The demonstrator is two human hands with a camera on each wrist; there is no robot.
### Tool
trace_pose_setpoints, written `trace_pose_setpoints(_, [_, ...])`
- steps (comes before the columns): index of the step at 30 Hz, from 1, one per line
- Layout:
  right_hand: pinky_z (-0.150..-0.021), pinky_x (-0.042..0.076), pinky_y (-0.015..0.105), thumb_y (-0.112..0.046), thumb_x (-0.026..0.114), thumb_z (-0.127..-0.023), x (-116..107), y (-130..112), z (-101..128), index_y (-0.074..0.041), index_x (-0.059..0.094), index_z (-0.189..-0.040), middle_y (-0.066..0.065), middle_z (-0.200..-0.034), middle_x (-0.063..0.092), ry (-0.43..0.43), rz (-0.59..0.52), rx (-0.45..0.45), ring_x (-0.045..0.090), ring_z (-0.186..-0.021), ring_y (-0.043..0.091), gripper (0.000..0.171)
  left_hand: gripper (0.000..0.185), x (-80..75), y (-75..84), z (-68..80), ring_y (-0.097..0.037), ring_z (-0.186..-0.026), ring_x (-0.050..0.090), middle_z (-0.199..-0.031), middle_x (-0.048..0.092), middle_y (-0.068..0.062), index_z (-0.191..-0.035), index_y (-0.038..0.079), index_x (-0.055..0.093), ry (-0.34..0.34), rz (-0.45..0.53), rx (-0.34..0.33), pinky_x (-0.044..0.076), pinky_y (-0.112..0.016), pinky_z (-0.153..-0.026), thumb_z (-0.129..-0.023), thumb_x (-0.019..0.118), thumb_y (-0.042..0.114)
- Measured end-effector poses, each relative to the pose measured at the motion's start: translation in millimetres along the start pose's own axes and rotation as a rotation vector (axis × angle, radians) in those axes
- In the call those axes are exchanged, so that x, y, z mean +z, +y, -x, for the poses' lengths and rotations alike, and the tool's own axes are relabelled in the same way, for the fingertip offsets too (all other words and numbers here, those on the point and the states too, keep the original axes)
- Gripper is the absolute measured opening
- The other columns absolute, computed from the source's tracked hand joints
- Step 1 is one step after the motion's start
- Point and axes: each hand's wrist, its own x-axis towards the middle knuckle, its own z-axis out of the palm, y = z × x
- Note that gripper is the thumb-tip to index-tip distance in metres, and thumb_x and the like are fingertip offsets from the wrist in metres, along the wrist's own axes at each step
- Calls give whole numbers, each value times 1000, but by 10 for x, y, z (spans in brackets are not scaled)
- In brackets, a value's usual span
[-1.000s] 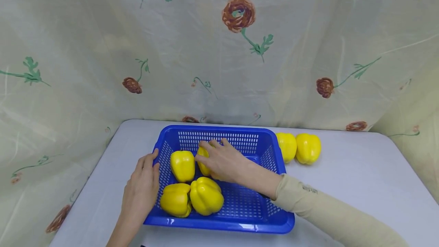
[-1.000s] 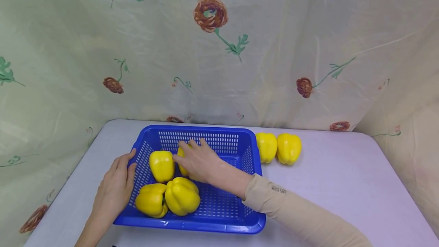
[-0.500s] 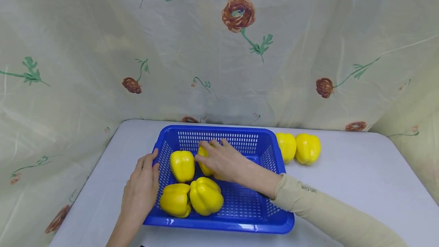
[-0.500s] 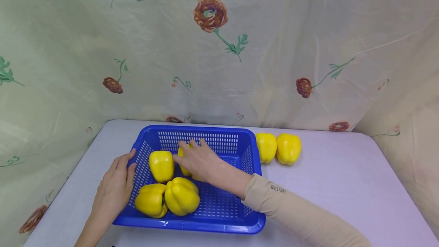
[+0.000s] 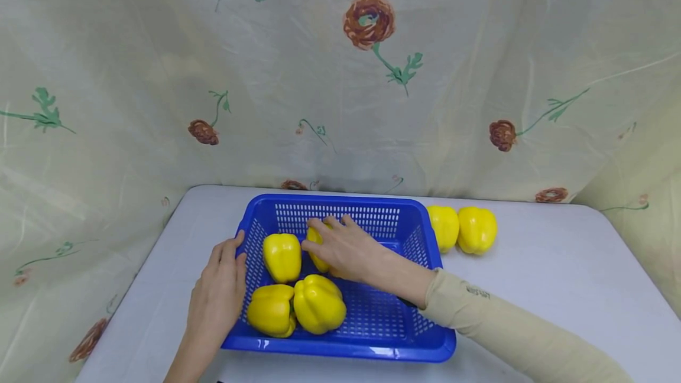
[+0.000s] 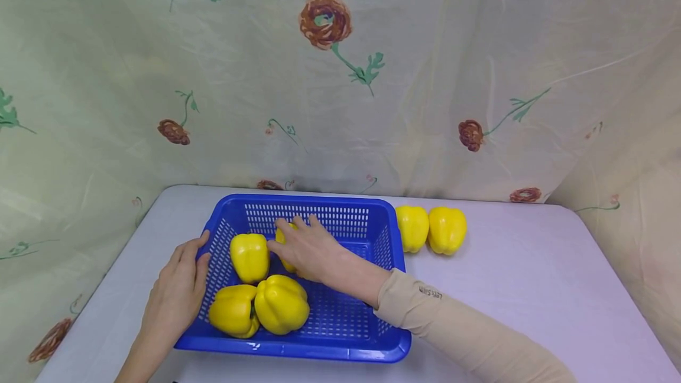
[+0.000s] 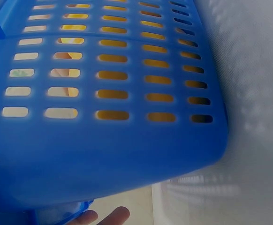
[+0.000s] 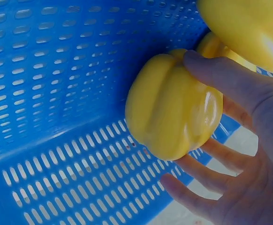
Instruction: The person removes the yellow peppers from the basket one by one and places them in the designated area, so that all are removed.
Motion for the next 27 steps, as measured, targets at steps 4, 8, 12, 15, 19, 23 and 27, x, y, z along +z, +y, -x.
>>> trace_pose_setpoints(4, [-110,60,55,-33,83,-97,-18,5,4,-30,61,-149,11,-163,48,-3,2,-4,61,-138,36,57,42,-3,-9,-6,-44,-95,77,-148,59,-32,-153,-3,52,-7,0,-5,66,-43,-63,-114,51,14])
trace_pose_setpoints(8, [-109,60,54,-34,86,-94,-42,12,19,-30,62,-148,11,-164,48,-1,-6,-3,60,-138,36,60,42,0,-16,-10,-45,-97,77,-148,59,-33,-153,-4,52,-5,-3,-2,67,-45,-65,-114,51,14])
trace_pose_setpoints(12, [-113,57,58,-32,85,-95,-81,30,41,-30,62,-149,11,-166,47,-26,-36,2,57,-143,37,59,43,-1,-20,-14,-44,-95,77,-148,59,-33,-153,-4,52,-5,-3,-4,66,-43,-63,-114,51,14])
trace_pose_setpoints(15, [-116,54,61,-32,84,-95,-109,49,74,-29,62,-150,10,-167,48,-44,-60,1,56,-145,37,59,43,-4,-18,-18,-44,-93,77,-148,59,-33,-153,-3,52,-6,-2,-7,65,-41,-61,-114,51,14])
trace_pose_setpoints(19, [-117,53,62,-29,86,-94,-132,80,157,-29,65,-147,9,-166,49,-43,-117,11,55,-145,38,58,43,-7,-11,-21,-41,-88,76,-148,59,-32,-153,-3,53,-11,-8,-14,65,-38,-59,-114,51,14])
trace_pose_setpoints(23, [-118,51,65,-26,87,-93,-162,128,288,-29,67,-145,10,-166,49,-25,-174,35,55,-146,39,55,42,-8,-1,-21,-35,-79,74,-148,59,-32,-153,-2,53,-21,-16,-25,61,-33,-54,-114,52,14])
trace_pose_setpoints(27, [-120,48,68,-26,86,-94,-243,179,419,-28,65,-146,11,-167,48,-17,-220,63,54,-148,41,56,43,-12,3,-21,-35,-80,74,-149,59,-31,-154,-2,53,-25,-19,-35,62,-34,-55,-114,52,15])
